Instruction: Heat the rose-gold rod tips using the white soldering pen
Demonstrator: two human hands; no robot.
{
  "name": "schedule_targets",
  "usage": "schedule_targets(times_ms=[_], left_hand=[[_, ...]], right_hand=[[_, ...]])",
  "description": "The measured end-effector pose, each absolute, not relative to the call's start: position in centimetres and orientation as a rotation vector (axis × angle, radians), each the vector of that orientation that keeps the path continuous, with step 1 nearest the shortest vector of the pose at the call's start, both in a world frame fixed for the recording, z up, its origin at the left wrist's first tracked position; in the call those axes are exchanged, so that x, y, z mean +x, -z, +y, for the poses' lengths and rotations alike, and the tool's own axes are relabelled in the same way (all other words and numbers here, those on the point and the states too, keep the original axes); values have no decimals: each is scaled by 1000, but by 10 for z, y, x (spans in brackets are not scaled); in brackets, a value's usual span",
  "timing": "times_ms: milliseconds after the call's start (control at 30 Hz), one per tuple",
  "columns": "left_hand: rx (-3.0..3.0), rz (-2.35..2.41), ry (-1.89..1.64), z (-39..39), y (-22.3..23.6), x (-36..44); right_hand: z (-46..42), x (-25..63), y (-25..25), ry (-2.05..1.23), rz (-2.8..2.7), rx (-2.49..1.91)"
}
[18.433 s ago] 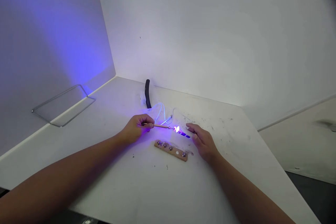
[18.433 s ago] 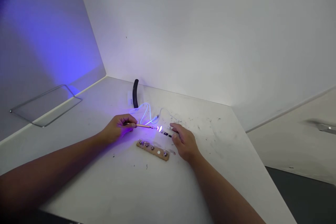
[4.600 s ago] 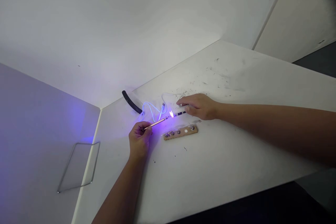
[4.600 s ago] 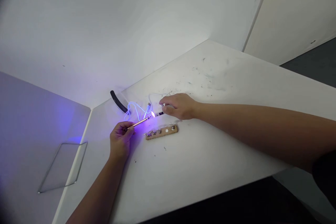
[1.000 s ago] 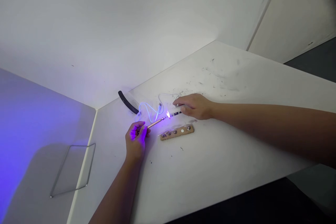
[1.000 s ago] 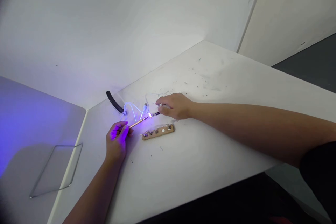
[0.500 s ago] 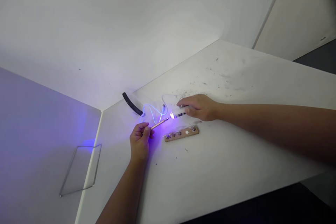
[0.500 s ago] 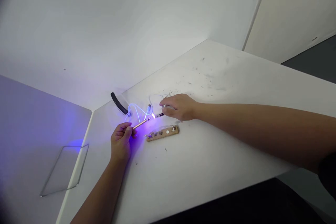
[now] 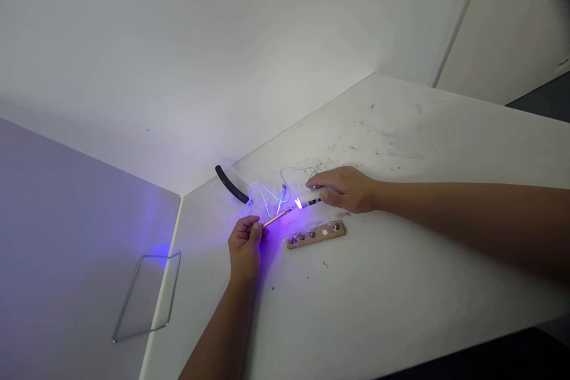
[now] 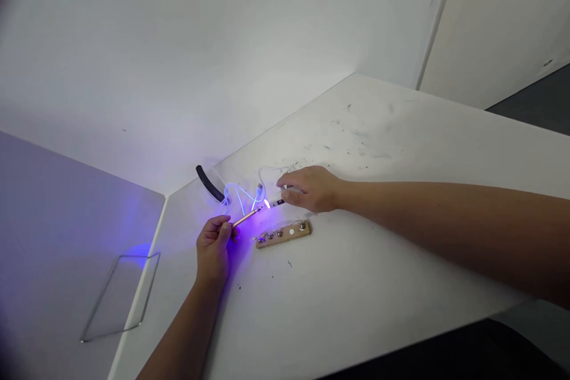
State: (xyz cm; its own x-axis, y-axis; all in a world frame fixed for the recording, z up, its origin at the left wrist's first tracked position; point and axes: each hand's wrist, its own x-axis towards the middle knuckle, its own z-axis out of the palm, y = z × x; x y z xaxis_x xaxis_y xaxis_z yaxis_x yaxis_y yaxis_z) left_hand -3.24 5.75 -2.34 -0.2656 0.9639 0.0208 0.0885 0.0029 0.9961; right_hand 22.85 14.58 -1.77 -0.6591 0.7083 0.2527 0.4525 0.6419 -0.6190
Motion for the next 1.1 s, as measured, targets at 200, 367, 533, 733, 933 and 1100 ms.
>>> schedule_targets(times_ms=[200,367,533,733,933,1100], left_hand=[[1115,1438,-1382,58,24,-31],[1089,1419,-1392,59,25,-30],[1057,1439,-1398,58,26,-31],[1077,1459,-1380,58,24,-30],[1065,1467,-1371,58,22,-29],[1053,1477,-1357,58,23,-30]], right_hand=[[144,230,16,-708,-2416,-926],[144,230,16,-675,-2428,-903],[144,228,17,-652,-2433,-888],[145,228,19,-614,-2430,-882],[145,229,20,-600,-2429,-879],[145,229,22,-603,-2434,-857]])
